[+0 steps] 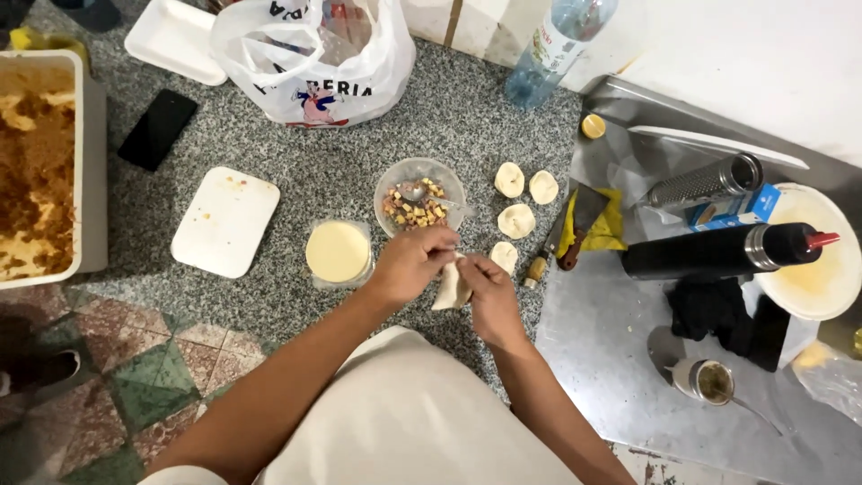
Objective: Preparing pastries by filling dough discs with meat mixture and folding them
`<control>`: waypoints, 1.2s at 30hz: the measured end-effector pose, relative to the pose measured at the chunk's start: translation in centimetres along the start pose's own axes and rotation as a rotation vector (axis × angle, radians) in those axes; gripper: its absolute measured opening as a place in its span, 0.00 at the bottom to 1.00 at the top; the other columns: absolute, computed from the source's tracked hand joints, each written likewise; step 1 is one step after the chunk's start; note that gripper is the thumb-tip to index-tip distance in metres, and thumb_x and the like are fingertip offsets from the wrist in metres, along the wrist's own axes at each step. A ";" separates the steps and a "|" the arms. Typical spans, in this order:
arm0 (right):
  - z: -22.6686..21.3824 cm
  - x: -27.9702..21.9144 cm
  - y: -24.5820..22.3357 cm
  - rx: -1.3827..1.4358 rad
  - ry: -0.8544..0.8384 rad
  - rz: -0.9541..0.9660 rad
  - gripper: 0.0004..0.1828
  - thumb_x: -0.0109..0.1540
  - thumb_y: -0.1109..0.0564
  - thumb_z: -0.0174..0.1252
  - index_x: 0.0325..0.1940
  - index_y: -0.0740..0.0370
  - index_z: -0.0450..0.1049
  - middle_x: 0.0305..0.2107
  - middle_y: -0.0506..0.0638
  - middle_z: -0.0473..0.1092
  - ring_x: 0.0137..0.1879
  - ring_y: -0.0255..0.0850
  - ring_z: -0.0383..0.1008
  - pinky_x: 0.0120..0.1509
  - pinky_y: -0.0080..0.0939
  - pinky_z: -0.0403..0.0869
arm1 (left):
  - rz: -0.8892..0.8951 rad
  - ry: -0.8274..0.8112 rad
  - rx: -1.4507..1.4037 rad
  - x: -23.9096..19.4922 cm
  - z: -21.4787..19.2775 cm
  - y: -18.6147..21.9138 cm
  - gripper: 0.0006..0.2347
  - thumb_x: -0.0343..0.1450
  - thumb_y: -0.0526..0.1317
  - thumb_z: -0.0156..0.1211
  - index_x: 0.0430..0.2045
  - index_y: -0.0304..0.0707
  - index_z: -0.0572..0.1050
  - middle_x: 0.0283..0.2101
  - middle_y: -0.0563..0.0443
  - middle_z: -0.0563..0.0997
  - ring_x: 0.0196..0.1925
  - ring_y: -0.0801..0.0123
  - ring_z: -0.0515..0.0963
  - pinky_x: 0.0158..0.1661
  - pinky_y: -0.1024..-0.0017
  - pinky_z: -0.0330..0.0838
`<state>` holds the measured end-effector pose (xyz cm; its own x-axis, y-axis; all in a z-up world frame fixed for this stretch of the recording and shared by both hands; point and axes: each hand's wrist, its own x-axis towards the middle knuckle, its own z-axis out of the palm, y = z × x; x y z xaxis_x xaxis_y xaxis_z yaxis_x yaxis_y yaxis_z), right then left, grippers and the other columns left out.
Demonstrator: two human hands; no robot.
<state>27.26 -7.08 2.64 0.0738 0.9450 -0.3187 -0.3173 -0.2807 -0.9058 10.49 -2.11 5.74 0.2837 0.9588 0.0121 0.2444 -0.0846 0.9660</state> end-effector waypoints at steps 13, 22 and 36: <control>-1.0 0.2 -2.6 -0.056 0.015 -0.048 0.09 0.68 0.53 0.59 0.47 0.61 0.76 0.40 0.50 0.78 0.44 0.32 0.78 0.48 0.32 0.77 | -0.165 -0.151 -0.203 -2.1 -0.4 -1.4 0.11 0.73 0.35 0.64 0.49 0.40 0.81 0.47 0.40 0.81 0.49 0.50 0.84 0.42 0.60 0.81; 0.2 -0.7 -4.1 -0.271 -0.024 -0.136 0.08 0.66 0.59 0.61 0.47 0.66 0.77 0.35 0.52 0.73 0.39 0.36 0.70 0.42 0.33 0.72 | -0.583 0.064 -0.738 -1.8 -0.2 -2.1 0.20 0.65 0.38 0.75 0.44 0.21 0.73 0.34 0.42 0.76 0.26 0.65 0.84 0.30 0.66 0.86; 2.1 -2.3 -5.9 -0.926 -0.066 -0.209 0.10 0.68 0.52 0.58 0.52 0.52 0.77 0.37 0.58 0.81 0.47 0.55 0.82 0.48 0.53 0.78 | -0.134 0.213 -0.308 -2.8 0.7 -0.4 0.06 0.70 0.35 0.69 0.39 0.39 0.85 0.36 0.42 0.87 0.39 0.70 0.83 0.40 0.70 0.78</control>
<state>26.94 -7.22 9.26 -0.0183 0.9907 -0.1345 0.5739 -0.0997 -0.8128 10.25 -4.91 5.18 0.0614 0.9934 -0.0970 -0.0327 0.0992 0.9945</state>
